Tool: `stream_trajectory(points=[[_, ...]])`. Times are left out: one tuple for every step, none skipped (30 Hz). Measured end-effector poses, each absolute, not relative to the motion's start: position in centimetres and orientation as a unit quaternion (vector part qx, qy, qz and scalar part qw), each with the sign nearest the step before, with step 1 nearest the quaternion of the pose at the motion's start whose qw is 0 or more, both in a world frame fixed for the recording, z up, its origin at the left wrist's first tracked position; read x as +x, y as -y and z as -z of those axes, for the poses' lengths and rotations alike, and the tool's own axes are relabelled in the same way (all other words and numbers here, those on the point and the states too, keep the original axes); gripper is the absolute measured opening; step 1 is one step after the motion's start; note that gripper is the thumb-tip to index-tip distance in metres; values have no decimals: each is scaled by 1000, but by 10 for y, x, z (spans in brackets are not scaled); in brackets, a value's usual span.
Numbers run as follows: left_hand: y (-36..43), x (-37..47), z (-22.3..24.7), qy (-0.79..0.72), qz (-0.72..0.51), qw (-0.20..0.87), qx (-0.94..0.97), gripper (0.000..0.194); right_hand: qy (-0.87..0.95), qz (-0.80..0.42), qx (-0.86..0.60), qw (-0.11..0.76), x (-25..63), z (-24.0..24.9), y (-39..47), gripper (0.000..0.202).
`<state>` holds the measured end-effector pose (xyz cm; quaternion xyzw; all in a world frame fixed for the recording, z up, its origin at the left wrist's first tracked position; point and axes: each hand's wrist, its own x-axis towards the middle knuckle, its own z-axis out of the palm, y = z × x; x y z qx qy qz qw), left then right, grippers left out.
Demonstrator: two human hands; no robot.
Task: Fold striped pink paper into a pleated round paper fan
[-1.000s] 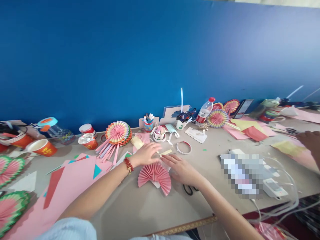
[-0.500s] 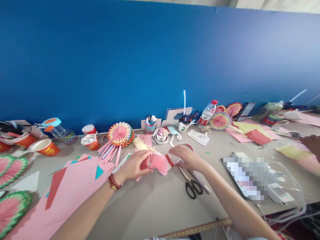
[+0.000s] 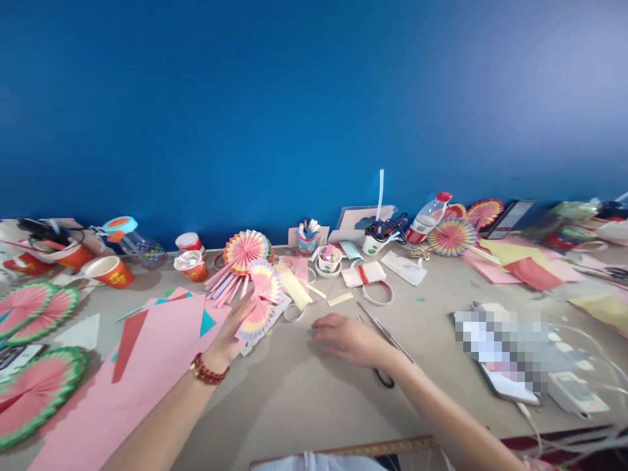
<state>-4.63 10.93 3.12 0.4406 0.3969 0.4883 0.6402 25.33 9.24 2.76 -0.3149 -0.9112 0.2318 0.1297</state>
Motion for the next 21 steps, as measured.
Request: stream_trajectory(points=[[-106,-47,-30,-382,-468,678,420,50,907,-238,-321,133,252,-25,-85,29],[-103,-48,-29,-358,-447,720,392,53,901,-243,-331,139,254,-23,-80,30],[-101,-49,-28,-327,-429,763,357,54,894,-242,-345,150,260,-19,-76,30],[-99,-49,-27,-293,-415,800,321,55,886,-242,-359,165,268,-15,-74,29],[-97,-50,-26,-260,-405,828,289,55,872,-244,-387,176,278,-10,-73,27],[-96,-49,-25,-232,-399,847,263,55,856,-245,-414,188,289,-5,-73,26],[-95,-49,-24,-213,-400,856,248,55,842,-241,-441,196,299,0,-74,26],[-94,-47,-23,-201,-405,860,236,55,833,-232,-459,203,308,3,-74,27],[-93,-46,-21,-193,-413,861,224,53,824,-215,-480,211,314,5,-74,27],[-91,-43,-19,-189,-424,860,212,49,815,-196,-500,217,317,5,-74,28],[-90,-41,-16,-190,-435,857,200,44,807,-179,-516,223,317,3,-73,28],[-89,-37,-13,-193,-441,856,189,39,797,-167,-531,235,312,0,-72,29],[-87,-34,-10,-198,-440,857,181,35,785,-172,-538,254,303,-5,-71,29],[-86,-30,-7,-204,-436,858,178,34,774,-202,-535,273,291,-10,-71,28],[-85,-25,-4,-211,-431,859,180,33,753,-248,-532,299,276,-15,-70,27],[-84,-21,-1,-217,-427,858,184,34,726,-305,-521,330,260,-20,-71,28],[-82,-17,0,-222,-425,857,190,36,709,-359,-491,357,243,-23,-72,35],[-80,-14,2,-226,-428,852,197,38,696,-409,-460,370,228,-24,-74,43],[-78,-11,2,-230,-435,846,204,39,678,-444,-447,379,214,-24,-77,49],[-76,-9,2,-234,-442,840,212,39,661,-468,-440,388,202,-23,-79,48],[-74,-7,2,-239,-449,832,222,39,643,-487,-434,402,192,-20,-81,44]])
